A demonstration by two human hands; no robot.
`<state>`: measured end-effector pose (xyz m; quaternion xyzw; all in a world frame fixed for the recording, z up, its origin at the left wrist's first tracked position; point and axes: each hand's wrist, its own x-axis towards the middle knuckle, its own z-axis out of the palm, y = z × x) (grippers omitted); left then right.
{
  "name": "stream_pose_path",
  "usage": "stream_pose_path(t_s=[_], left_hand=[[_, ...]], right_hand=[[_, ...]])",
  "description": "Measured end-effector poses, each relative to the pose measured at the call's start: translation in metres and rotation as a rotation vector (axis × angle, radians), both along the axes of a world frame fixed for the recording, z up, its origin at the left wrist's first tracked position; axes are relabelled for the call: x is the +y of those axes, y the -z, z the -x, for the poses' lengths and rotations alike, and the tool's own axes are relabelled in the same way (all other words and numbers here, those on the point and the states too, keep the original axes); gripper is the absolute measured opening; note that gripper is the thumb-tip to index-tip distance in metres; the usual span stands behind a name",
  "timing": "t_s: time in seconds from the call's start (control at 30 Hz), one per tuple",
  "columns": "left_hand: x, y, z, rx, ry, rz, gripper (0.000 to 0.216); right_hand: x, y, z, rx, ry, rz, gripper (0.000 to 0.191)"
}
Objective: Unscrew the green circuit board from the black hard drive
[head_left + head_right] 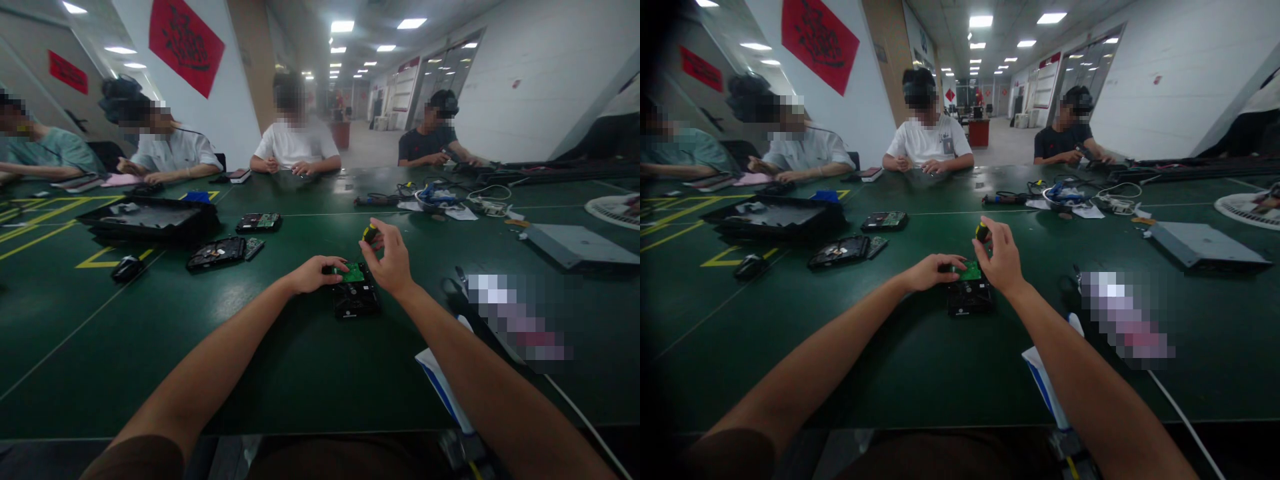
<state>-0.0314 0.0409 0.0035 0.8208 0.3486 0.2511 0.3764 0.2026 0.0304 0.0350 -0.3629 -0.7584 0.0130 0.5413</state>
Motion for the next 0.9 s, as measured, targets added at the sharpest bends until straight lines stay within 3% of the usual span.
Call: stream_pose_path(t_s=[0.9], left_hand=[[0.0005, -0.0002, 0.0003, 0.010, -0.001, 0.004, 0.030]], right_hand=[[-0.0008, -0.0011, 0.0004, -0.043, -0.003, -0.003, 0.055]])
